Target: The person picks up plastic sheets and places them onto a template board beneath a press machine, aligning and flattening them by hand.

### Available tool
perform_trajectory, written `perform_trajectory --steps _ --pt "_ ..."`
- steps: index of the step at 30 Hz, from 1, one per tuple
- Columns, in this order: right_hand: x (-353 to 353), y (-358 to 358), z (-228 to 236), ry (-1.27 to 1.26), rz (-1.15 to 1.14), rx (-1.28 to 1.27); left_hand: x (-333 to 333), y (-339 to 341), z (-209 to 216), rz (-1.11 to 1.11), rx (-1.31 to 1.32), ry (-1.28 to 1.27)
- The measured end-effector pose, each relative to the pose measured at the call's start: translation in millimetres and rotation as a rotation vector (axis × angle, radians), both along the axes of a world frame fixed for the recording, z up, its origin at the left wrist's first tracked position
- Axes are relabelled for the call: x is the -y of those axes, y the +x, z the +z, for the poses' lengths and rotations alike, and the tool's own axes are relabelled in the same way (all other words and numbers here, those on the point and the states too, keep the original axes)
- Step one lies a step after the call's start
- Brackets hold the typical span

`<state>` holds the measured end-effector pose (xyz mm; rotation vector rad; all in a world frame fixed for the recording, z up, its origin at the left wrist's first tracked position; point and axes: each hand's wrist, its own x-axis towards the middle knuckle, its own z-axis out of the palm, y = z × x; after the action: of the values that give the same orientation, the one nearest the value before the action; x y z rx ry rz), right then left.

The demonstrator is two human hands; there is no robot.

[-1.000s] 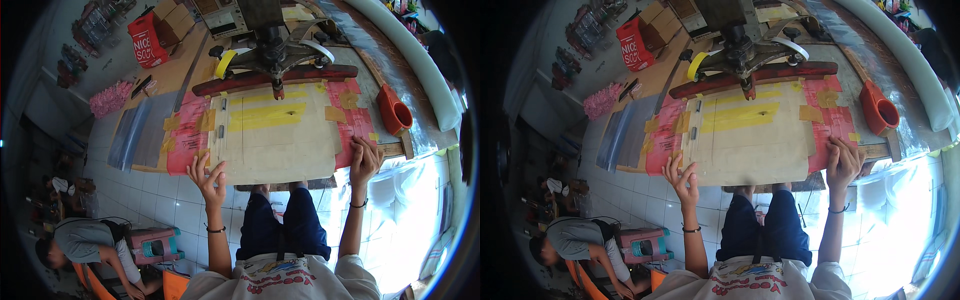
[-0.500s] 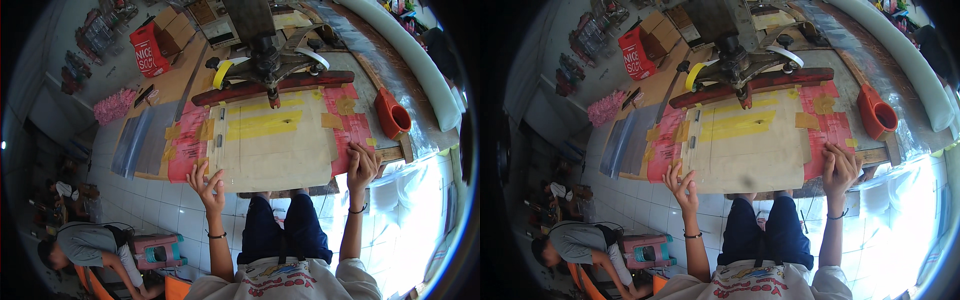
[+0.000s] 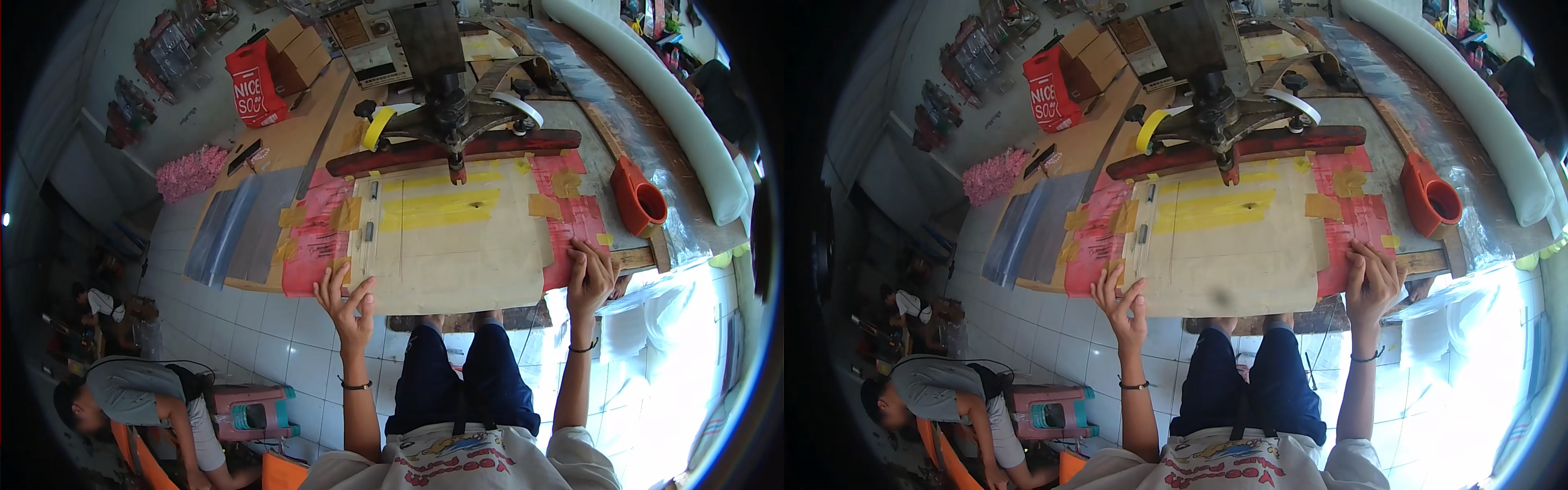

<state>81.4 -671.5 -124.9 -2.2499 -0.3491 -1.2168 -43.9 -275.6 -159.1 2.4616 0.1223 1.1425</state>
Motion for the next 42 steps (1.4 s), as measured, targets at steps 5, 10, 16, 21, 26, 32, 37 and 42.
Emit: perform_trajectory --steps 5,10,16,21,26,32,37,42 --pt "1 1 0 -0.003 -0.004 0.022 0 2 0 -0.009 0.009 -0.003" --pt "0 1 0 -0.016 -0.008 0.020 1 4 -3 -0.011 0.040 -0.003" --pt "0 -1 -1 0.005 0.008 -0.003 0 5 -5 -0.017 0.075 -0.012" --pt "1 1 -6 -0.017 -0.003 0.026 0 3 -4 -0.012 0.069 -0.015" --pt "-3 -7 5 0.023 -0.004 0.016 14 -8 23 -0.011 0.021 -0.052" --pt "-53 -2 74 0.010 0.356 -0.260 93 -21 118 -0.592 0.342 -0.490" --pt "-100 31 85 -0.375 0.461 -0.410 183 -26 196 -1.924 0.258 -1.107" --pt "-122 38 53 -0.560 0.456 -0.517 218 -43 200 -2.197 0.330 -1.621"
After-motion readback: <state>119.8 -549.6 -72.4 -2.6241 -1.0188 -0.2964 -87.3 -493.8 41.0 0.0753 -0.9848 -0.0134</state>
